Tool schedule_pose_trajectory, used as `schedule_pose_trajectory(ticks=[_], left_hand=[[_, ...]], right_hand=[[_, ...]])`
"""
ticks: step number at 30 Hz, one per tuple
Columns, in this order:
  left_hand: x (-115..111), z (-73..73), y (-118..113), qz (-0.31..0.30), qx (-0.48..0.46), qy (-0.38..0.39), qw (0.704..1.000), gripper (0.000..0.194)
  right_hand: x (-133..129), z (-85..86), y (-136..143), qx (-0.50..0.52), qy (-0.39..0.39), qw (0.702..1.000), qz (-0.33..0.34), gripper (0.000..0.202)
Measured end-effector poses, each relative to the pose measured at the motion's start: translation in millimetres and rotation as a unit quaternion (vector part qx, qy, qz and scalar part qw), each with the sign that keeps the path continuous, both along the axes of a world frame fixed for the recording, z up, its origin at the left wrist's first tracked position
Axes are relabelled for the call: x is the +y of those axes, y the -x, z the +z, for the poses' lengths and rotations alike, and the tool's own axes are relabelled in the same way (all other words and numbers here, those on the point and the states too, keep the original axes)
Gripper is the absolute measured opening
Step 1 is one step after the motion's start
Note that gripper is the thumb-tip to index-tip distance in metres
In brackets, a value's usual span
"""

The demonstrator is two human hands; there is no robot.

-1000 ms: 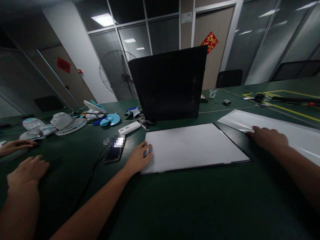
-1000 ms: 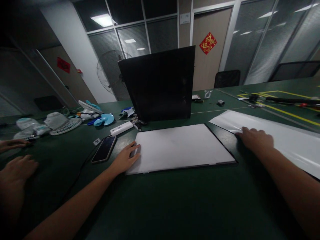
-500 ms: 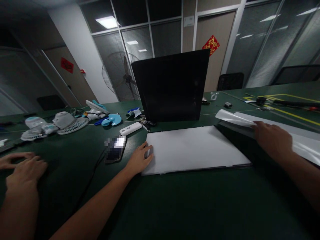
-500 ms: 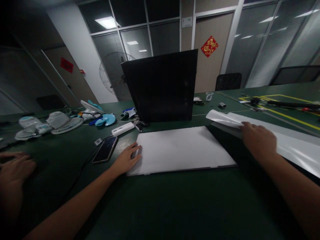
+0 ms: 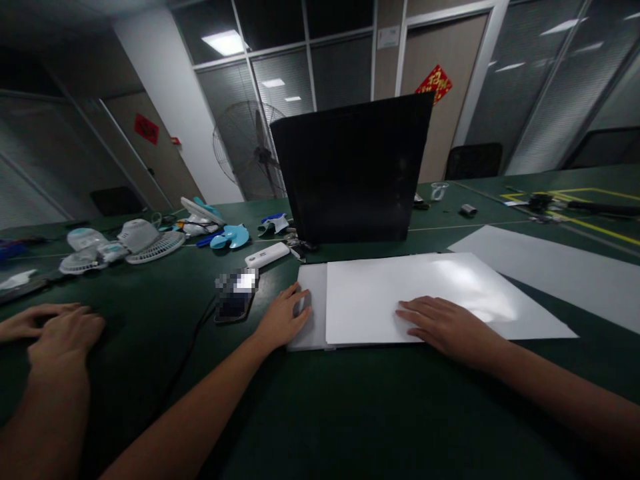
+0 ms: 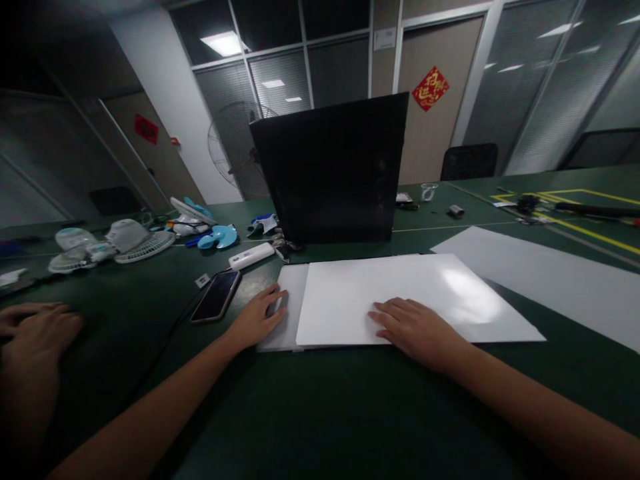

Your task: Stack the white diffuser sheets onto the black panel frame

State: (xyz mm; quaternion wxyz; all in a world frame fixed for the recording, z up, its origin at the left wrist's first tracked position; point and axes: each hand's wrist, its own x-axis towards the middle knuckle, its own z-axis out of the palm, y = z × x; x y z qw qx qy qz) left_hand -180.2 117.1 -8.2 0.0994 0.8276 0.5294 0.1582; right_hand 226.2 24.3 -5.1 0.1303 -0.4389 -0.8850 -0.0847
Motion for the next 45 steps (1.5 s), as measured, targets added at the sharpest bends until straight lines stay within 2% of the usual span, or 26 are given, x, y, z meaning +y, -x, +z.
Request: schedule_pose_trajectory(ticks=[4,6,8,10,13,15,16,19,25,29,32,36,39,42,45], left_hand=[[-1,1.1,-1,0.004,-0.004,0.002,1.0,0.054],[-2,2.2,-2,0.008,0.003,0.009,1.0,0.055],[-3,3.0,-3,0.01,0.007,0.012,1.0,0.056],[-3,3.0,-3,0.011,0.007,0.011,1.0,0.056],[-3,1.9,-2,0.006,0.006,0.007,1.0,0.056],[-3,1.1,-1,0.004,0.0,0.002,1.0,0.054],[-3,0.8,-1,0.004,-0.005,0.0,1.0,0.054],[-2,0.6,-1,0.008,-0.021,-0.002,1.0,0.056],[-2,1.4,-1,0.007,-0.019,0.023,1.0,0.066],[-2,0.7,-1,0.006,-0.003,0.025,1.0,0.071],[-1,0.1,-1,0.01,-0.001,0.025,1.0,0.071],[-1,1.1,-1,0.011,-0.011,0.03,0.999,0.07],[-2,2.9,-2,0.009,-0.016,0.038,0.999,0.07],[-2,3.1,-1,0.01,-0.015,0.041,0.999,0.07],[-1,0.9,0,0.009,-0.012,0.037,0.999,0.069]], right_hand=[[1,0.5,-4,0.023,0.061,0.998,-0.021,0.053],[9,1.3,-19,0.039,0.044,0.996,-0.073,0.054],[18,0.6,-43,0.038,0.011,0.987,-0.159,0.059],[27,-2.2,-74,0.016,-0.008,0.963,-0.268,0.069],[34,-8.3,-119,-0.008,0.029,0.899,-0.437,0.082],[34,-10.0,-137,0.001,0.077,0.86,-0.504,0.084],[33,-9.4,-139,0.008,0.093,0.85,-0.518,0.084],[29,-2.7,-127,0.021,0.102,0.857,-0.504,0.083],[20,11.2,-76,0.009,0.092,0.895,-0.436,0.082],[19,17.3,-70,0.035,0.095,0.902,-0.421,0.077],[27,16.8,-99,0.034,0.06,0.891,-0.449,0.074],[45,-3.7,-178,-0.01,-0.032,0.901,-0.433,0.071],[53,-24.0,-224,0.006,0.03,0.866,-0.499,0.084],[55,-31.9,-234,0.046,0.116,0.822,-0.556,0.081],[54,-27.5,-223,0.044,0.112,0.815,-0.566,0.073]])
